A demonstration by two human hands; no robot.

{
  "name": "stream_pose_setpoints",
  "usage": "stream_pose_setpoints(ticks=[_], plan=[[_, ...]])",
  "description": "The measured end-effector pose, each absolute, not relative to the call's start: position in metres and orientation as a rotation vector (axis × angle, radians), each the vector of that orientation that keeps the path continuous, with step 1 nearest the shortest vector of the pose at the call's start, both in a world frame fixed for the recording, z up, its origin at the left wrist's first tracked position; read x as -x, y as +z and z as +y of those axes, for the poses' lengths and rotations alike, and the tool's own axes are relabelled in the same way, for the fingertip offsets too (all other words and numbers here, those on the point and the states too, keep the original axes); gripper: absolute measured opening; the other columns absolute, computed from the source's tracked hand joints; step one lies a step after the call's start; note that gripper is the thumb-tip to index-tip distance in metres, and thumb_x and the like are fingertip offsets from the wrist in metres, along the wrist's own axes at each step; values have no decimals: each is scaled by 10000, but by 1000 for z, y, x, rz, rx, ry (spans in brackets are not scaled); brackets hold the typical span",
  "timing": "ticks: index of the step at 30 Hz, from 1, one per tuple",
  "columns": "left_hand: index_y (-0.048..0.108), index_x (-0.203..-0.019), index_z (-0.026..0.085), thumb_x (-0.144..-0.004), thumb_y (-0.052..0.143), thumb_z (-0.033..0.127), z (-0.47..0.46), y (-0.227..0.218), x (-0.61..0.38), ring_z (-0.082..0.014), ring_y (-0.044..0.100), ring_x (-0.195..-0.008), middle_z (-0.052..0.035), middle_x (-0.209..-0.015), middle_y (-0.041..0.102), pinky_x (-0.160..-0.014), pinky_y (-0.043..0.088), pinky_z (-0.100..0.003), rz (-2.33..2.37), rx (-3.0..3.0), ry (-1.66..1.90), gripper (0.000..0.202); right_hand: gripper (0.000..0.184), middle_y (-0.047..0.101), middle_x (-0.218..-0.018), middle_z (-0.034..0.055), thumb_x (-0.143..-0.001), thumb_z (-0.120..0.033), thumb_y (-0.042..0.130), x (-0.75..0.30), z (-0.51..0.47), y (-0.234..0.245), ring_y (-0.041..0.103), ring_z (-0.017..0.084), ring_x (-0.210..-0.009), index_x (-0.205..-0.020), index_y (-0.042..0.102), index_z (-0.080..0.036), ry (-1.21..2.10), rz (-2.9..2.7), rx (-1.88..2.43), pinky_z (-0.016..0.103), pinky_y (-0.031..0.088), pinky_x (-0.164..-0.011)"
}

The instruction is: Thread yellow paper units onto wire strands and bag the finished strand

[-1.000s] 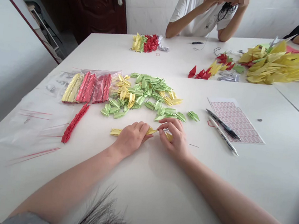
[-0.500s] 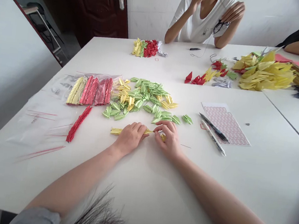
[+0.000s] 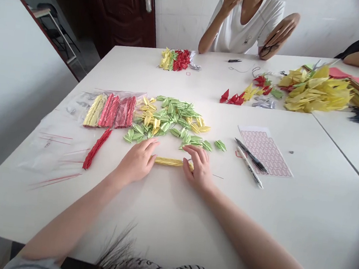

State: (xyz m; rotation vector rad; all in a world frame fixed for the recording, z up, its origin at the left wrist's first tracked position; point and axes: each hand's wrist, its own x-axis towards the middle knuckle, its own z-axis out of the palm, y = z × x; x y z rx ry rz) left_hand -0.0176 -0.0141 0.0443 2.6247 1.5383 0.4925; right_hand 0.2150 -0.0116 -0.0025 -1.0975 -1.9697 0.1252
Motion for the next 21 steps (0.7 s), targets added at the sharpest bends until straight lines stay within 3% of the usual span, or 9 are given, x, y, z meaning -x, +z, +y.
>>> stream_pose_setpoints(ticks=[3,6,10,16,21], plan=[[428,-1437,103,-997,421,285,-41,39,21,-301,484,-1363,-187,-1481,481,-1115,438,-483,1623,-2665,466,476,441,632,-1286,153,-949,-161,450,-208,-21,2,575,288,-1240,-1387,476,-203,64,-2099,1014,538,413,-1107],[256,-1529,61,-1006,416,382,-67,25,16,-340,349,-1456,-226,-1563,350,-1148,376,-545,1730,-2725,390,634,524,515,-1462,183,-981,-231,443,-193,-39,3,462,308,-1387,-1495,365,-165,53,-2266,1025,537,404,-1142],[156,-1562,55,-1019,358,416,-83,8,9,-344,345,-1458,-245,-1571,321,-1138,379,-551,1864,-2677,364,683,649,384,-1543,242,-998,-387,448,-172,-62,-4,339,371,-1459,-1533,291,-53,62,-2365,1135,575,387,-1151],[257,-1547,53,-999,391,304,-85,-5,2,-334,384,-1435,-214,-1568,344,-1111,416,-497,1975,-2609,246,617,704,319,-1563,277,-1006,-485,386,-164,-66,-17,291,391,-1474,-1489,351,26,16,-2401,1290,544,361,-1171],[390,-1490,31,-999,389,284,-84,-1,-4,-327,424,-1398,-180,-1570,355,-1092,429,-460,2029,-2584,122,552,714,285,-1590,237,-1021,-495,336,-166,-60,-20,255,361,-1494,-1511,318,24,59,-2479,1324,519,314,-1197]])
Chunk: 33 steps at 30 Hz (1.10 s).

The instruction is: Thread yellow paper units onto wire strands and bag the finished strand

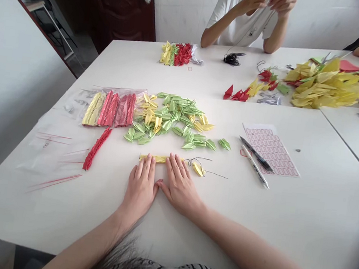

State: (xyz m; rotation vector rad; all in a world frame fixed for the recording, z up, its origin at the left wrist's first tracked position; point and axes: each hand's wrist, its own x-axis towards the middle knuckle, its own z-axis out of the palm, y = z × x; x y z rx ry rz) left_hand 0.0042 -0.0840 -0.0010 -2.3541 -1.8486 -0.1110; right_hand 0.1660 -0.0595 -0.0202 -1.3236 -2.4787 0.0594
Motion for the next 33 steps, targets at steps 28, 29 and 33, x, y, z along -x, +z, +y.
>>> stream_pose_setpoints(ticks=[28,29,33], plan=[[515,-1433,147,-947,483,174,-82,5,-16,-332,502,-1323,-178,-1391,557,-1095,423,-533,-1909,2315,-193,488,544,498,-1461,220,-1012,-368,400,-160,-59,-9,439,338,-1370,-1406,487,-4,3,-2445,1262,543,349,-1165],[507,-1437,146,-953,462,166,-82,4,-16,-321,499,-1329,-172,-1404,552,-1117,400,-539,-1900,2325,-199,487,522,545,-1402,220,-1005,-347,411,-161,-59,-8,476,337,-1325,-1386,505,-3,20,-2437,1249,535,373,-1153],[481,-1452,127,-962,413,137,-82,0,-14,-280,483,-1356,-144,-1452,531,-1157,361,-497,-1834,2377,-235,495,465,598,-1259,220,-978,-308,460,-162,-55,-5,525,337,-1197,-1318,548,-3,109,-2408,1194,507,470,-1069]])
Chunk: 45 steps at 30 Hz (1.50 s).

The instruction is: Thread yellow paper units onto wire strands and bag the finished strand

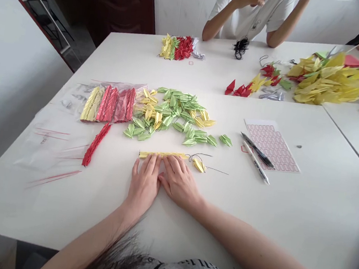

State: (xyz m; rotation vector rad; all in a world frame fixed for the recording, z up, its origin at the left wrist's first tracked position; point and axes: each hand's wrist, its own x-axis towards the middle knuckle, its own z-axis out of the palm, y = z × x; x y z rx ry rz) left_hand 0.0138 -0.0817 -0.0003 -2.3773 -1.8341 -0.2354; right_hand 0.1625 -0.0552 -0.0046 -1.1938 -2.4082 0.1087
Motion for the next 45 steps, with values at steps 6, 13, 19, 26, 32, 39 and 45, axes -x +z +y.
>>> stream_pose_setpoints(ticks=[6,13,19,26,32,39,45], plan=[[513,-1419,99,-987,417,196,-79,-2,-9,-275,498,-1343,-128,-1433,558,-1101,418,-444,-1751,2402,-276,453,454,570,-1255,226,-950,-313,514,-165,-50,-4,501,337,-1140,-1303,548,-31,253,-2363,1194,517,510,-985],[539,-1392,90,-981,414,176,-78,-2,-10,-281,517,-1329,-137,-1411,577,-1101,422,-430,-1770,2403,-304,439,455,585,-1299,193,-976,-327,486,-166,-49,-1,497,311,-1180,-1334,546,-53,239,-2417,1218,462,485,-1015],[497,-1404,69,-915,437,103,-79,-2,-10,-270,470,-1382,-153,-1452,536,-1119,412,-416,-1843,2454,-398,494,467,601,-1299,173,-996,-350,459,-165,-49,-1,512,298,-1179,-1382,531,-96,188,-2472,1249,450,479,-1003],[339,-1490,51,-926,409,119,-76,-2,-6,-273,349,-1464,-186,-1550,396,-1182,321,-505,-1824,2530,-436,572,546,599,-1314,185,-1008,-425,423,-163,-45,-7,508,316,-1191,-1377,533,-37,72,-2445,1247,447,440,-1042],[334,-1482,-16,-936,460,227,-82,0,-10,-342,402,-1420,-260,-1497,432,-1172,304,-580,-1946,2290,-419,611,575,589,-1325,188,-1015,-442,402,-163,-46,-8,493,311,-1190,-1425,486,-48,70,-2452,1285,464,451,-1019],[467,-1400,-29,-932,473,237,-77,-5,-5,-357,473,-1358,-261,-1421,515,-1102,441,-489,-1919,2342,-419,539,516,586,-1315,167,-1016,-420,416,-161,-45,-6,490,310,-1169,-1429,509,-125,50,-2473,1295,462,426,-1007],[493,-1426,60,-926,505,202,-75,1,-9,-377,493,-1327,-252,-1401,515,-1048,476,-495,-1933,2335,-315,520,485,604,-1275,166,-1017,-408,417,-160,-43,-5,507,302,-1146,-1394,544,-132,45,-2470,1312,459,415,-1006]])
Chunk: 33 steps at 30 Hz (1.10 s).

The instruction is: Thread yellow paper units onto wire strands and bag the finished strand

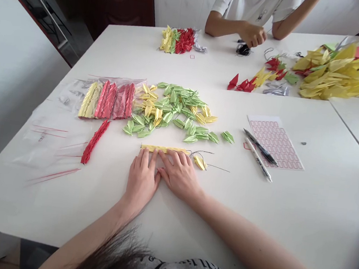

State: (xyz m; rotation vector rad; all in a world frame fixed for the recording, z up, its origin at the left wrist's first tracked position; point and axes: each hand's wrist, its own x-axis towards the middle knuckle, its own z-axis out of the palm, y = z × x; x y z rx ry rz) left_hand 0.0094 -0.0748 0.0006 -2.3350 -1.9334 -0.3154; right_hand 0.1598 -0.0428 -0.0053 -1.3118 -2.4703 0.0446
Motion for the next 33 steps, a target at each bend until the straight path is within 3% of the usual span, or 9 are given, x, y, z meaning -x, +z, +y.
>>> stream_pose_setpoints(ticks=[9,18,24,33], plan=[[476,-1453,105,-936,520,203,-73,2,-13,-375,512,-1296,-254,-1371,513,-1022,489,-486,-1937,2305,-246,528,464,609,-1280,180,-1011,-325,428,-160,-42,0,527,304,-1163,-1385,525,-68,95,-2494,1296,461,425,-1058],[519,-1420,101,-1015,403,375,-73,-1,-15,-363,547,-1266,-254,-1340,545,-983,519,-464,-1881,2294,-270,502,378,630,-1201,167,-1014,-299,420,-176,-44,-4,556,285,-1116,-1291,585,-103,150,-2342,1312,416,514,-924],[542,-1398,100,-1010,429,341,-73,-3,-15,-349,551,-1273,-222,-1346,568,-1001,516,-447,-1830,2308,-336,470,332,636,-1111,149,-1000,-309,458,-175,-42,-3,560,274,-1018,-1221,619,-121,184,-2333,1360,402,516,-865],[553,-1363,60,-988,442,221,-73,-5,-15,-318,521,-1317,-193,-1358,584,-1053,489,-406,-1741,2375,-435,423,316,647,-1149,119,-973,-206,468,-171,-39,0,556,256,-1035,-1249,601,-129,207,-2358,1257,370,483,-875]])
